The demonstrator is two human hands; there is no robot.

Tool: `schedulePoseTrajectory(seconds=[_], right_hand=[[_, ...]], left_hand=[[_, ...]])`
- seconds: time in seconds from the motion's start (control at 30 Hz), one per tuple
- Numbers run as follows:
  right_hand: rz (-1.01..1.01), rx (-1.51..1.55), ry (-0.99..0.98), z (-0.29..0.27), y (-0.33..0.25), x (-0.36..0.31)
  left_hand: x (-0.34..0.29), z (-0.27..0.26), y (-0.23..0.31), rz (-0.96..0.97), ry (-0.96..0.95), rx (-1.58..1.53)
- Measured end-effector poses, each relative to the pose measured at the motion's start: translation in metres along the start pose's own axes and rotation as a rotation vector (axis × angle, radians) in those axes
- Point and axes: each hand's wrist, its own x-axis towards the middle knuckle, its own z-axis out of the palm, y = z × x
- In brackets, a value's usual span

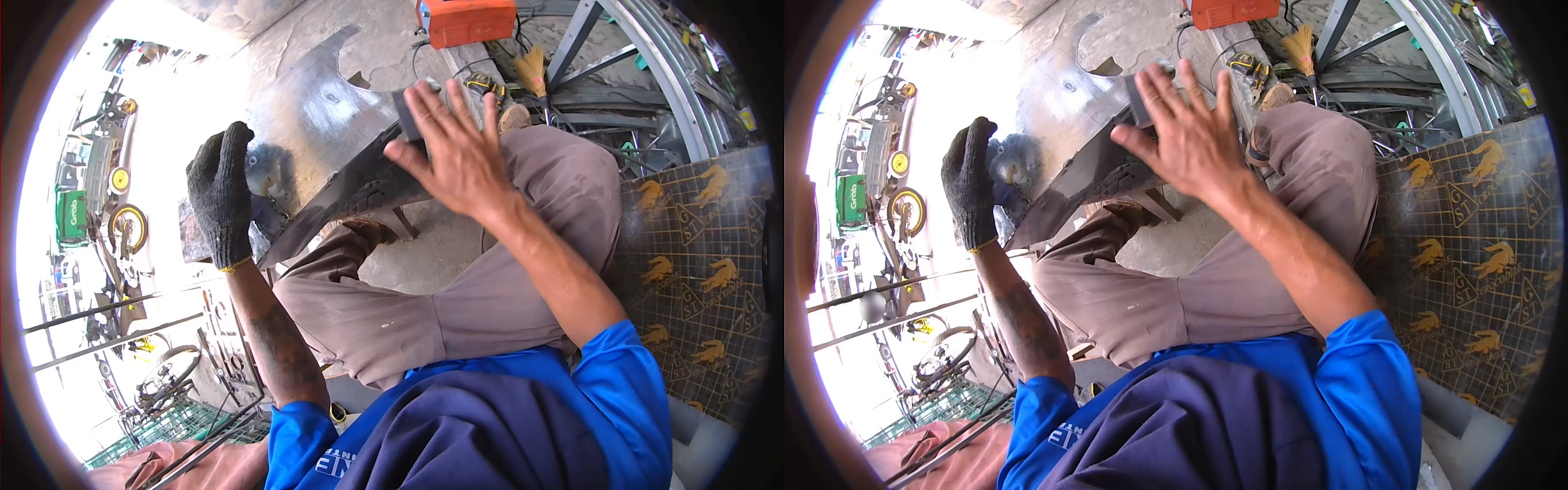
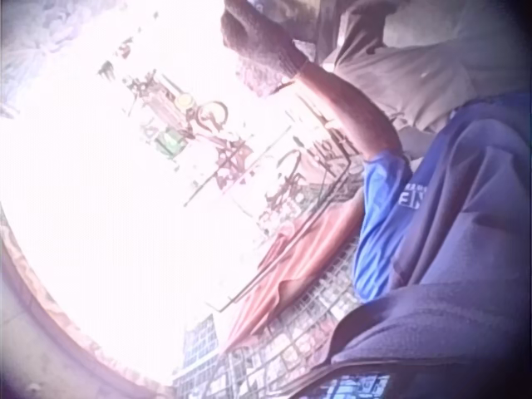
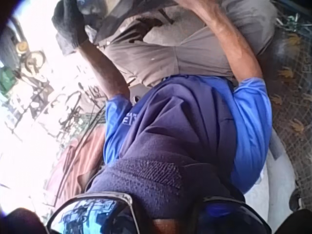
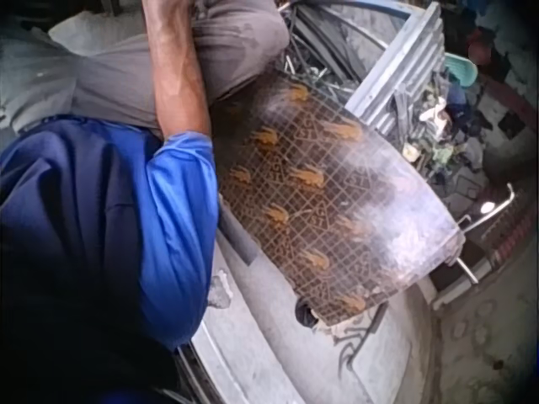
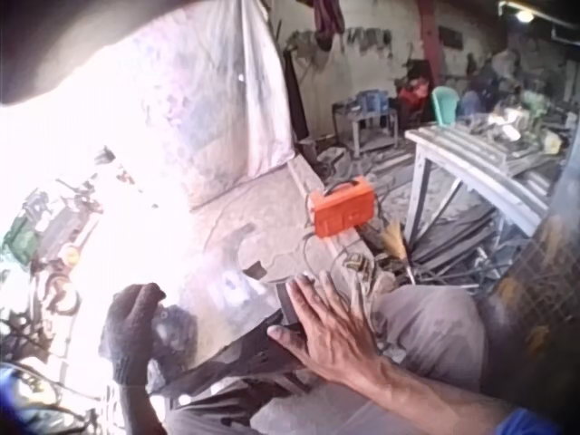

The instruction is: Sanding the edges and surface of a custom-cut metal sheet to smooth the finish.

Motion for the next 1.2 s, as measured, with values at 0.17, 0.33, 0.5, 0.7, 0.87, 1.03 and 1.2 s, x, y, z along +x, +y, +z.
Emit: schedulePoseTrajectory(seconds=[0.17, 0.33, 0.5, 0.7, 0.87, 1.03, 1.2], right_hand=[[-0.023, 0.083, -0.019, 0.003, -0.030, -0.013], [0.004, 0.048, -0.006, 0.005, -0.013, -0.006], [0.066, 0.114, 0.034, 0.009, -0.024, -0.005], [0.014, 0.057, 0.112, 0.009, -0.027, 0.000], [-0.007, 0.081, 0.130, 0.007, -0.018, 0.001], [-0.078, -0.031, 0.199, 0.005, -0.012, -0.020], [-0.114, -0.010, 0.381, -0.005, 0.005, -0.008]], left_hand=[[-0.001, 0.005, 0.001, 0.004, 0.009, -0.001], [0.000, 0.000, 0.000, 0.070, -0.019, 0.128], [0.011, 0.006, 0.010, -0.066, 0.066, -0.055], [0.010, 0.001, 0.000, -0.114, 0.005, -0.014], [0.008, 0.005, -0.005, -0.186, 0.014, -0.094], [0.008, 0.005, -0.004, -0.074, -0.001, 0.013], [0.004, 0.005, -0.010, -0.067, 0.005, -0.015]])
